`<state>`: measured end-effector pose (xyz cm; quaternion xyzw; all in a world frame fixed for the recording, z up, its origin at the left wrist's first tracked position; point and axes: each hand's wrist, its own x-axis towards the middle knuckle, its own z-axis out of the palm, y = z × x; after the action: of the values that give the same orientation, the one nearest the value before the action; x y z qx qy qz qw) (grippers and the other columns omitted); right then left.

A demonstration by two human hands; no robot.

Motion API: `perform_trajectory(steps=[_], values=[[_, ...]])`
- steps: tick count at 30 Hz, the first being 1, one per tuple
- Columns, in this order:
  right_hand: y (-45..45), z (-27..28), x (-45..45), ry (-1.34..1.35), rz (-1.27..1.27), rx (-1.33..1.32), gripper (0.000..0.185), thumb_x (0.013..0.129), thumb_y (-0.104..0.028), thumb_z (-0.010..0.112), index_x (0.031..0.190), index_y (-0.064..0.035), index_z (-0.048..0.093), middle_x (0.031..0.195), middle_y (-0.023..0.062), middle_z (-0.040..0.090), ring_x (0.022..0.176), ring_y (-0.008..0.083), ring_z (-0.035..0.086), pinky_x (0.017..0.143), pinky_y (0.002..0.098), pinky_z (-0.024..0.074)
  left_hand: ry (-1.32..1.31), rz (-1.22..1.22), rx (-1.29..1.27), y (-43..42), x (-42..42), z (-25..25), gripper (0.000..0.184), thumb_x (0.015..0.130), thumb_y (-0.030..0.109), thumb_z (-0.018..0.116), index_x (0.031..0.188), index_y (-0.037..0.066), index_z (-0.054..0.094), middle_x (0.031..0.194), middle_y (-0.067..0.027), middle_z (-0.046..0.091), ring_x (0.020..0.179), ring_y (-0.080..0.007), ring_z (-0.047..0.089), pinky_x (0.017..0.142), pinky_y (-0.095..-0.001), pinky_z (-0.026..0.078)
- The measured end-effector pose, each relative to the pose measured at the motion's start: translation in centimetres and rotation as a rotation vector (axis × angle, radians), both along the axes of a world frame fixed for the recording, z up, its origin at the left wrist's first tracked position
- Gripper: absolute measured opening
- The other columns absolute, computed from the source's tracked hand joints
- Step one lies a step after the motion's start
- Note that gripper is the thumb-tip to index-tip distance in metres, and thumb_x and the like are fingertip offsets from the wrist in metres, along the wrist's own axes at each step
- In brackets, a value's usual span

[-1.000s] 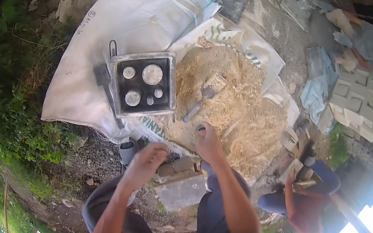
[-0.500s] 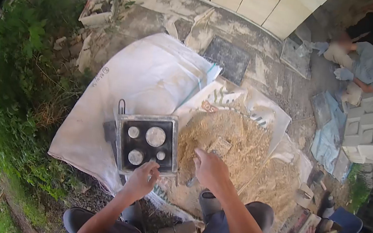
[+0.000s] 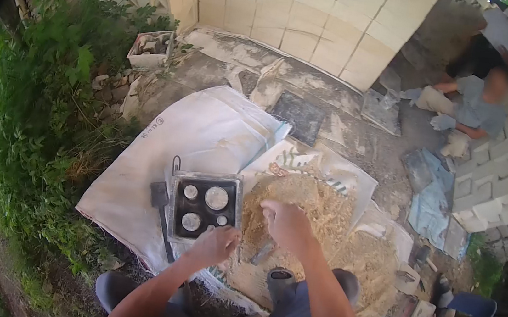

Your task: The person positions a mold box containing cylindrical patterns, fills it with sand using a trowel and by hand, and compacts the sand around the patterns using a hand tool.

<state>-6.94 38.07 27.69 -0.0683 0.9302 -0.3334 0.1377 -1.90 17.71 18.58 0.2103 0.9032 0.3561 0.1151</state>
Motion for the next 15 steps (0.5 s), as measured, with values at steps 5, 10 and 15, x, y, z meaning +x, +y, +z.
perform_trajectory(steps=[5, 10, 15], values=[[5.9, 2.6, -1.3, -0.038, -0.072, -0.422, 0.025, 0.090, -0.013, 0.047, 0.107, -0.0034, 0.063, 0.093, 0.0146, 0.067, 0.083, 0.0251, 0.066, 0.071, 0.0333, 0.0532, -0.222, -0.025, 0.067, 2.1, -0.9, -5.9, 0.018, 0.084, 0.017, 0.053, 0.090, 0.002, 0.061, 0.084, -0.0177, 0.065, 0.082, -0.0339, 0.064, 0.072, -0.0419, 0.049], [12.9, -3.4, -0.9, -0.592, -0.076, -0.177, 0.024, 0.090, -0.010, 0.046, 0.107, 0.0002, 0.060, 0.097, 0.0129, 0.066, 0.082, 0.0216, 0.066, 0.066, 0.0327, 0.0546, -0.254, -0.243, -0.344, 7.0, -1.2, -14.8, 0.032, 0.079, 0.024, 0.056, 0.099, 0.000, 0.063, 0.089, -0.0240, 0.065, 0.089, -0.0374, 0.064, 0.078, -0.0442, 0.051], [15.4, -15.9, 2.5, -0.782, 0.233, -0.566, 0.021, 0.088, -0.011, 0.051, 0.102, 0.0008, 0.062, 0.093, 0.0132, 0.067, 0.077, 0.0230, 0.067, 0.064, 0.0324, 0.0552, -0.186, 0.079, -0.394, 11.4, 2.6, -19.2, 0.050, 0.078, 0.036, 0.060, 0.108, -0.004, 0.058, 0.106, -0.0258, 0.062, 0.101, -0.0402, 0.060, 0.083, -0.0457, 0.049]])
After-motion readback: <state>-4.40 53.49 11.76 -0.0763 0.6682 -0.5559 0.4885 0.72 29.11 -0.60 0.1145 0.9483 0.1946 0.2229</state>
